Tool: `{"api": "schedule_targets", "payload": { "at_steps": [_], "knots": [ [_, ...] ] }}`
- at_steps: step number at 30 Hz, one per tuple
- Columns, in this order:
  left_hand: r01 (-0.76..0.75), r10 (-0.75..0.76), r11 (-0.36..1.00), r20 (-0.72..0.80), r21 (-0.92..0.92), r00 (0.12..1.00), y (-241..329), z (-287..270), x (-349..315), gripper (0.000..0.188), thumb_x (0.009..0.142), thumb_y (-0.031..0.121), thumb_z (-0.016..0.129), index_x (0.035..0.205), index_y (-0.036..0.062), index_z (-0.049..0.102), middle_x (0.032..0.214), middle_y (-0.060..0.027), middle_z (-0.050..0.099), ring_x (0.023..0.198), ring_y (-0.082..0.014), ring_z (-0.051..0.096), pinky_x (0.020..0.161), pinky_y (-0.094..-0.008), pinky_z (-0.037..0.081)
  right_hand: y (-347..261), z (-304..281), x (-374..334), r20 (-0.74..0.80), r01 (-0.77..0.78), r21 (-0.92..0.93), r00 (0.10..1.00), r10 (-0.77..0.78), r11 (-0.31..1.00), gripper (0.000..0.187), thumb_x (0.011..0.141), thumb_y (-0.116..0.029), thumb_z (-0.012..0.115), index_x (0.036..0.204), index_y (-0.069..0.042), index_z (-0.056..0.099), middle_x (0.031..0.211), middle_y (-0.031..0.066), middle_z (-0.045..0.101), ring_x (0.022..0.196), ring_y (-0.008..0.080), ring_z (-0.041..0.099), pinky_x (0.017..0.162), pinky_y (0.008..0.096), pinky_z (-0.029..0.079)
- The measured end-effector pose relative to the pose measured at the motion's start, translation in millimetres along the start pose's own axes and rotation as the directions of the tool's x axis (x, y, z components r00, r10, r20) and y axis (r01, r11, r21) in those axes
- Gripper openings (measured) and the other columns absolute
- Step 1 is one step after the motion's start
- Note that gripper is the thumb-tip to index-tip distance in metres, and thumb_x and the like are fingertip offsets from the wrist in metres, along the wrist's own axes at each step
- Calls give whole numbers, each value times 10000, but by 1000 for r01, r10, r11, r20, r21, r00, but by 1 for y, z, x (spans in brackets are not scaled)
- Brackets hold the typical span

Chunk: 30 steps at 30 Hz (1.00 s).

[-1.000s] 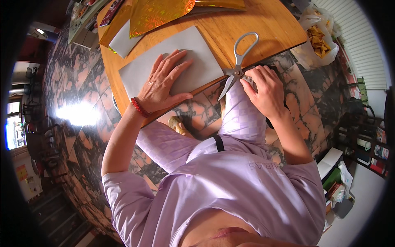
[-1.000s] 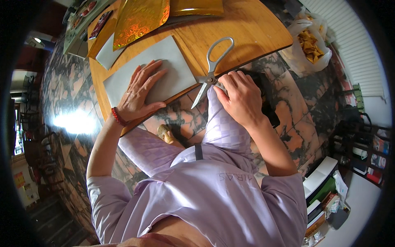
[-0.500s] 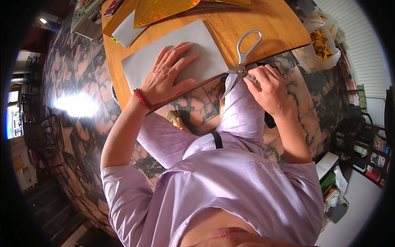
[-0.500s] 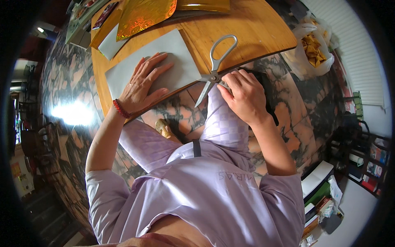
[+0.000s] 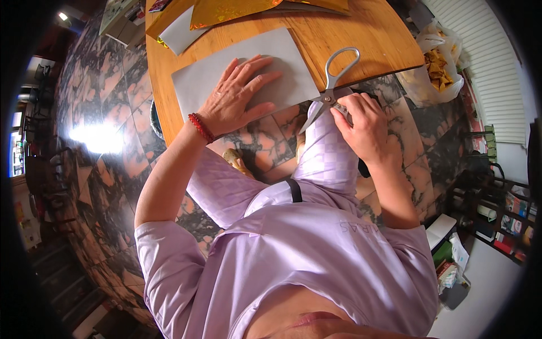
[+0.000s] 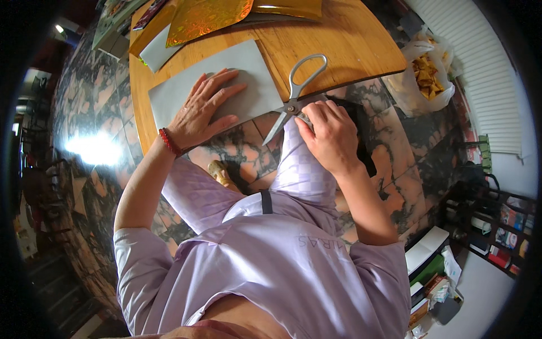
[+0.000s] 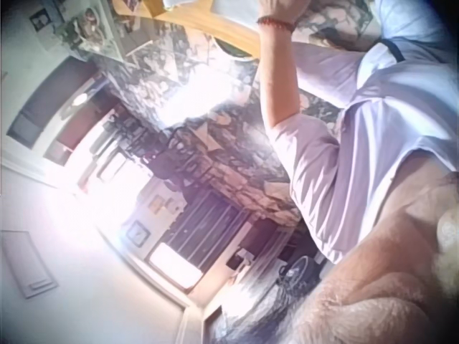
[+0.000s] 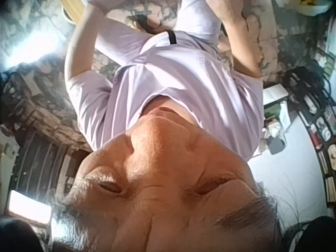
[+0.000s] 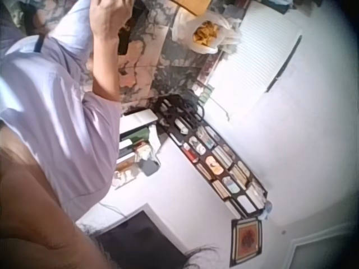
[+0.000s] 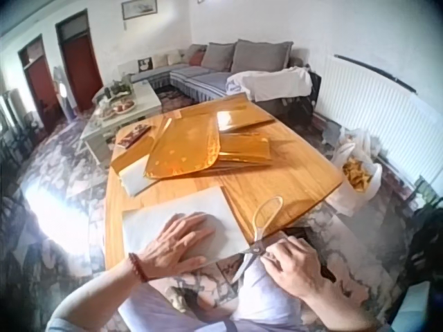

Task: The person folds a grey card by hand and then covers it with a gold holographic sheet. They use scissors to trim the excess gold material and fold the edges of the sheet over the card.

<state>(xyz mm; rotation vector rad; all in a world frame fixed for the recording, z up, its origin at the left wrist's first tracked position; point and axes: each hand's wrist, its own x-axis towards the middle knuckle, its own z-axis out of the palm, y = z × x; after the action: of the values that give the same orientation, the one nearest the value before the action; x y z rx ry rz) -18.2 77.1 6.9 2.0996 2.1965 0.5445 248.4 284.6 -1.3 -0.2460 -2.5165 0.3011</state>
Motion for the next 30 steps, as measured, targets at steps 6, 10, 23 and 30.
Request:
{"api": "schedule_targets", "payload": {
  "at_steps": [6,10,23,30],
  "knots": [
    [-25,25,1000,-31,-12,999,0,0,1,621,1076,416,656,1628,163,526,1720,-151,435,1582,-386,418,1348,-567,243,0,-4,-8,-2,19,-1,1000,-19,1000,227,918,-131,845,993,-84,636,897,62,679,877,285,681,797,420,540],
    [-26,26,1000,-52,-6,998,-2,3,-1,607,1080,400,654,1626,164,533,1711,-153,443,1585,-389,410,1348,-557,252,-6,-15,-19,29,4,-13,1000,-4,1000,234,911,-127,852,994,-85,637,893,66,679,858,292,675,780,425,537],
    [-24,24,1000,-64,10,998,-9,12,-2,539,1189,434,443,1632,140,527,1724,-139,435,1625,-324,364,1361,-512,235,-31,7,-11,-4,-25,-12,1000,25,1000,221,913,-118,849,1007,-65,656,928,89,705,860,318,685,784,437,552],
    [-32,34,999,-109,16,993,-10,18,-4,525,1195,414,432,1620,124,535,1691,-145,469,1604,-326,388,1349,-496,254,-33,-3,-18,41,-34,-14,999,35,999,222,906,-123,857,1001,-74,662,936,76,711,869,304,693,789,420,553]
  ]
}}
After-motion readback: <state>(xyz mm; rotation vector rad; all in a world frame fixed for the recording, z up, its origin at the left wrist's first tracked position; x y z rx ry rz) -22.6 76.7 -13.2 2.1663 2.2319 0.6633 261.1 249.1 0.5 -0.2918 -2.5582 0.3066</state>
